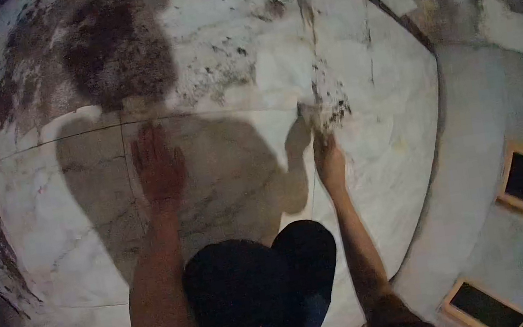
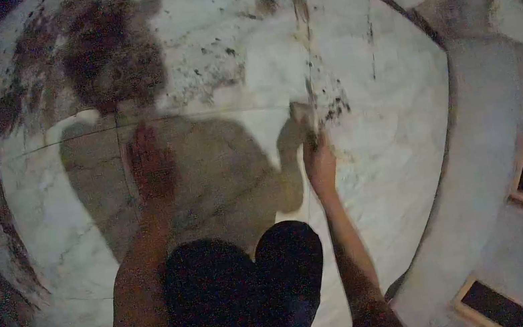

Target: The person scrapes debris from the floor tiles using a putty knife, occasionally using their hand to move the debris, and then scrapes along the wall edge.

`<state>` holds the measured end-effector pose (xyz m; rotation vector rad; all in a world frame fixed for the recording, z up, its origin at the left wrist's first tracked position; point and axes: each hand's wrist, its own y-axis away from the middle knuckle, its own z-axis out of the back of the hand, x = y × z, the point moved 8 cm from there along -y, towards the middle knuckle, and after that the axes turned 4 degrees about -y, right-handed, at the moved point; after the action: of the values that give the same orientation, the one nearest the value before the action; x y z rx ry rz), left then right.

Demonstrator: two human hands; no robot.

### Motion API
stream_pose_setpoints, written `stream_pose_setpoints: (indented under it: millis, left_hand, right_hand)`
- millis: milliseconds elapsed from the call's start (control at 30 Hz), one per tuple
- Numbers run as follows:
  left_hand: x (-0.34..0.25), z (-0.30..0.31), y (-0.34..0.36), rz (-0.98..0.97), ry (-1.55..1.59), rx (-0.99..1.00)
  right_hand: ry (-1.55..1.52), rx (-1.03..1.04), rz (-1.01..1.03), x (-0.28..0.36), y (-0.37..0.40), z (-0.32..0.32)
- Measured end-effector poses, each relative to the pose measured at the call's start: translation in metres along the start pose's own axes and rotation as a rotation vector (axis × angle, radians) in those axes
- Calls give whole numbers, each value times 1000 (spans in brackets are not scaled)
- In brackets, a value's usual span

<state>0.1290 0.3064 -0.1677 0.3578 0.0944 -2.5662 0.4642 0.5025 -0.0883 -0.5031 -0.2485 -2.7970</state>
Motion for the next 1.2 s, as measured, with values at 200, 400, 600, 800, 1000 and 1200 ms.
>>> stream_pose_setpoints:
  millis: [200,400,600,800,1000,1200]
  left_hand:
    - [4,-11,2,-47,-26,-60]
    - [0,-1,-1,-48,-14,-38]
    - [3,-13,-1,-17,-77,47]
    - [-4,-9,0,-100,-62,-61]
    - [-9,8,-4,-6,-24,-57]
    - [-8,-4,-1,-81,-73,-104]
  right_hand:
    - [-43,-117,-86,-42,-166,40]
    - [182,-291,-28,-38,104,45]
    - [109,-137,-102,-67,1,15]
    - [-273,-258,1,-90,-1,48]
    - [-407,-233,-475,-159,295,14]
    - [-189,-160,-372,-165,100,9]
